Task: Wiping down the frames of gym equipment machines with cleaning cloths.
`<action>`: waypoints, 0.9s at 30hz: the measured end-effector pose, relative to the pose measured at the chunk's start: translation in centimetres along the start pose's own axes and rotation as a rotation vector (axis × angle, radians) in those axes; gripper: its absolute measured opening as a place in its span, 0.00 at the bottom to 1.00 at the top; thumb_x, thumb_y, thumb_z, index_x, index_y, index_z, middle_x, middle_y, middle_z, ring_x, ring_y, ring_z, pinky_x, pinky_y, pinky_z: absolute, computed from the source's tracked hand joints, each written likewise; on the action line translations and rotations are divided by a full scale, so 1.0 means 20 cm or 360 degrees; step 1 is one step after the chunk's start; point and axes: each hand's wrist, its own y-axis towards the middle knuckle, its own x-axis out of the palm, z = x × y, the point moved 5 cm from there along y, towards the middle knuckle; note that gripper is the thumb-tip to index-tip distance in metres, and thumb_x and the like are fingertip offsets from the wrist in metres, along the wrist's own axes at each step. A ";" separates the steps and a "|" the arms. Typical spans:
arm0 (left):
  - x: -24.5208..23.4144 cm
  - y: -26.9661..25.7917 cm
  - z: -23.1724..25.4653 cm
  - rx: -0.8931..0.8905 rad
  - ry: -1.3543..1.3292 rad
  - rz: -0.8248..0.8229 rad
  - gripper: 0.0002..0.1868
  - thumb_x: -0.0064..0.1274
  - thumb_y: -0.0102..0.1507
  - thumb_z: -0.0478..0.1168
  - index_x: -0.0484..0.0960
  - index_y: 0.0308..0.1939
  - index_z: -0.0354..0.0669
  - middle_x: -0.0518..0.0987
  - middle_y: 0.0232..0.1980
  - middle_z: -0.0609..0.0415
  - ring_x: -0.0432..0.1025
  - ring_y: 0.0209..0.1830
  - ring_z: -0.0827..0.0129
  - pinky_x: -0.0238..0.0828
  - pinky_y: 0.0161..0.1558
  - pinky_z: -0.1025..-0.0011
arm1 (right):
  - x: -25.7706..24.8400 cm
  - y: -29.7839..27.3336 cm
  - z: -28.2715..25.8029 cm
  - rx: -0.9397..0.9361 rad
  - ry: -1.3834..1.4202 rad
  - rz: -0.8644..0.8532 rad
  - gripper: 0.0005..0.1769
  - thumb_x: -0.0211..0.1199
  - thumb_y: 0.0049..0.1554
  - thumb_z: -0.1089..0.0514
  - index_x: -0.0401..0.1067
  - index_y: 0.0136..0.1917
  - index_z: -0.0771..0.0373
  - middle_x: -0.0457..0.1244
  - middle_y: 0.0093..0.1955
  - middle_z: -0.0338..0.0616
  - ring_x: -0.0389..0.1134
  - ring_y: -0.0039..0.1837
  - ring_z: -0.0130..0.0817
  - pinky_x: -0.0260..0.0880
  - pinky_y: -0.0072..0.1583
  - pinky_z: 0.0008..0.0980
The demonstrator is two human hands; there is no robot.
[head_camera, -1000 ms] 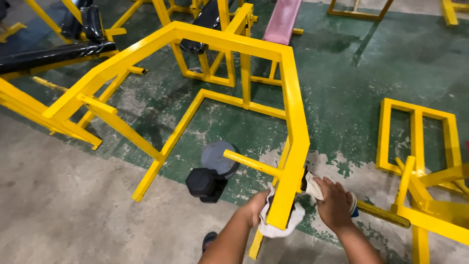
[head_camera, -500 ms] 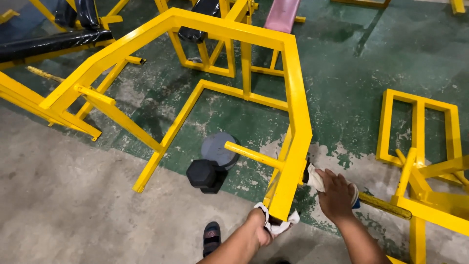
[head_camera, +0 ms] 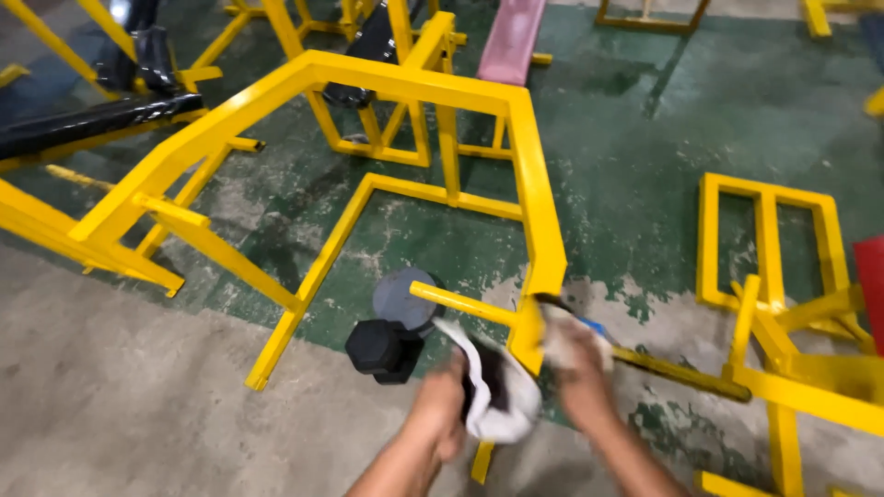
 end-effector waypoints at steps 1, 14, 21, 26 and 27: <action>0.01 -0.04 0.07 0.0319 0.0142 0.0026 0.25 0.38 0.74 0.48 0.82 0.55 0.29 0.82 0.51 0.42 0.73 0.44 0.60 0.71 0.47 0.65 | 0.11 -0.05 -0.03 -0.0364 -0.0050 -0.0074 0.42 0.51 0.48 0.72 0.59 0.76 0.58 0.56 0.77 0.48 0.58 0.75 0.47 0.57 0.73 0.45; -0.12 0.25 0.07 0.0762 0.0560 0.0242 0.26 0.36 0.72 0.46 0.81 0.60 0.28 0.83 0.60 0.43 0.75 0.57 0.59 0.67 0.60 0.69 | 0.14 -0.08 -0.43 -0.0330 -0.0741 -0.0323 0.35 0.52 0.51 0.65 0.66 0.72 0.46 0.52 0.81 0.29 0.45 0.82 0.44 0.48 0.75 0.52; 0.10 0.16 0.06 0.0714 0.0318 -0.0023 0.26 0.32 0.74 0.43 0.75 0.67 0.27 0.80 0.63 0.41 0.72 0.59 0.59 0.65 0.60 0.65 | -0.23 0.02 -0.20 -0.0414 -0.0811 0.0096 0.35 0.49 0.52 0.68 0.68 0.71 0.48 0.55 0.79 0.30 0.42 0.84 0.42 0.39 0.79 0.48; -0.10 0.89 -0.15 0.2329 0.2291 0.0195 0.23 0.42 0.65 0.37 0.75 0.64 0.37 0.81 0.59 0.44 0.77 0.53 0.50 0.72 0.54 0.61 | -0.36 -0.12 0.01 -0.0321 -0.0472 -0.0118 0.41 0.50 0.46 0.71 0.72 0.69 0.45 0.59 0.76 0.31 0.45 0.83 0.41 0.42 0.77 0.45; -0.04 0.81 -0.13 0.2338 0.2292 0.0163 0.23 0.42 0.65 0.37 0.75 0.64 0.37 0.81 0.59 0.44 0.77 0.53 0.50 0.72 0.54 0.61 | -0.39 -0.14 0.06 -0.0303 -0.0480 -0.0098 0.41 0.50 0.46 0.71 0.72 0.69 0.45 0.59 0.76 0.31 0.45 0.83 0.41 0.42 0.77 0.45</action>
